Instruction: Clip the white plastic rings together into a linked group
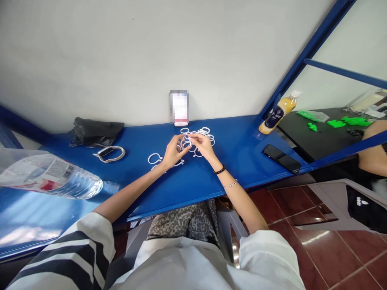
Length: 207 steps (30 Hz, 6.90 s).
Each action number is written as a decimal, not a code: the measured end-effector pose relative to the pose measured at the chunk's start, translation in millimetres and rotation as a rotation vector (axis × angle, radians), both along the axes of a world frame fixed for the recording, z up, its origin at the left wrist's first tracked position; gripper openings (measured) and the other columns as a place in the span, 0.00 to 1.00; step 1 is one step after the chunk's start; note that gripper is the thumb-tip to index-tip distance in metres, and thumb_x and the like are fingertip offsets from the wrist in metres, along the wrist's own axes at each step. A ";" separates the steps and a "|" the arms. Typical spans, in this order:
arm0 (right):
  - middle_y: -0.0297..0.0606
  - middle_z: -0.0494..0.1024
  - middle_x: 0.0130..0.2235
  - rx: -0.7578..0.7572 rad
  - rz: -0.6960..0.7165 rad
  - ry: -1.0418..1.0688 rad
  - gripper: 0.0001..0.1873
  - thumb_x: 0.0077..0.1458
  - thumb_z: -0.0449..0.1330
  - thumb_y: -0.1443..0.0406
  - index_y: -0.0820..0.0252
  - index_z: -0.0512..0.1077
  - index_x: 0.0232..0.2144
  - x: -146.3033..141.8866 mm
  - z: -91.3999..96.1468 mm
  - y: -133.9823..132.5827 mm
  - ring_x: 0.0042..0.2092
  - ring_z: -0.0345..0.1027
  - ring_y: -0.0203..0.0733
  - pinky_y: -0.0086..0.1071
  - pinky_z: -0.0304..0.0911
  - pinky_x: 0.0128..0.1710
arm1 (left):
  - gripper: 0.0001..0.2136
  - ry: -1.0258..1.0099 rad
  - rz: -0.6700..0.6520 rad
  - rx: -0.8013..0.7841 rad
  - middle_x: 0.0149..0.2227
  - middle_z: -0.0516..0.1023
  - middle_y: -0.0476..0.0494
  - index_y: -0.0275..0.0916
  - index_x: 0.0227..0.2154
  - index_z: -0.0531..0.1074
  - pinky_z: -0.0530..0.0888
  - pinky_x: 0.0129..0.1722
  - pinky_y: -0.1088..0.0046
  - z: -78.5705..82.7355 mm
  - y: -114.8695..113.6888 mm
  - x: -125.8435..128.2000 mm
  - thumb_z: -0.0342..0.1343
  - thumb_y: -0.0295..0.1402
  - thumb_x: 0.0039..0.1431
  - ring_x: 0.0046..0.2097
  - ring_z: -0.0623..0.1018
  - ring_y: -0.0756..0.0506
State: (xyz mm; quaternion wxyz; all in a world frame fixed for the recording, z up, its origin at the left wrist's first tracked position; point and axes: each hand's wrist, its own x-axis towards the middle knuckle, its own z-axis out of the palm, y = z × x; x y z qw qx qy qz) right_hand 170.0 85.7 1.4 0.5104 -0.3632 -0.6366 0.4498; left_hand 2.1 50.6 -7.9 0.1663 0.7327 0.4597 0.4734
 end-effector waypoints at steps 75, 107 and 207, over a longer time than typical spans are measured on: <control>0.38 0.79 0.35 0.431 -0.108 -0.490 0.02 0.59 0.58 0.66 0.57 0.71 0.34 1.9 3.3 -6.6 0.35 0.74 0.43 0.39 0.70 0.38 | 0.18 -0.002 0.064 -0.026 0.44 0.75 0.41 0.38 0.49 0.65 0.72 0.37 0.72 -2.3 1.1 -4.2 0.60 0.33 0.56 0.40 0.75 0.46; 0.37 0.77 0.33 0.361 -0.051 -0.514 0.04 0.61 0.51 0.66 0.55 0.66 0.35 3.8 5.6 -8.6 0.35 0.74 0.46 0.38 0.67 0.37 | 0.17 0.040 -0.004 -0.007 0.41 0.76 0.42 0.37 0.50 0.69 0.72 0.37 0.73 2.0 -1.6 -0.9 0.58 0.38 0.60 0.39 0.75 0.47; 0.33 0.77 0.31 0.033 0.134 -0.052 0.17 0.48 0.67 0.51 0.57 0.74 0.33 1.1 5.4 -8.1 0.32 0.73 0.37 0.33 0.70 0.36 | 0.06 0.166 -0.222 -0.213 0.28 0.80 0.48 0.36 0.32 0.76 0.71 0.32 0.77 65.2 3.1 -23.3 0.59 0.33 0.56 0.30 0.77 0.50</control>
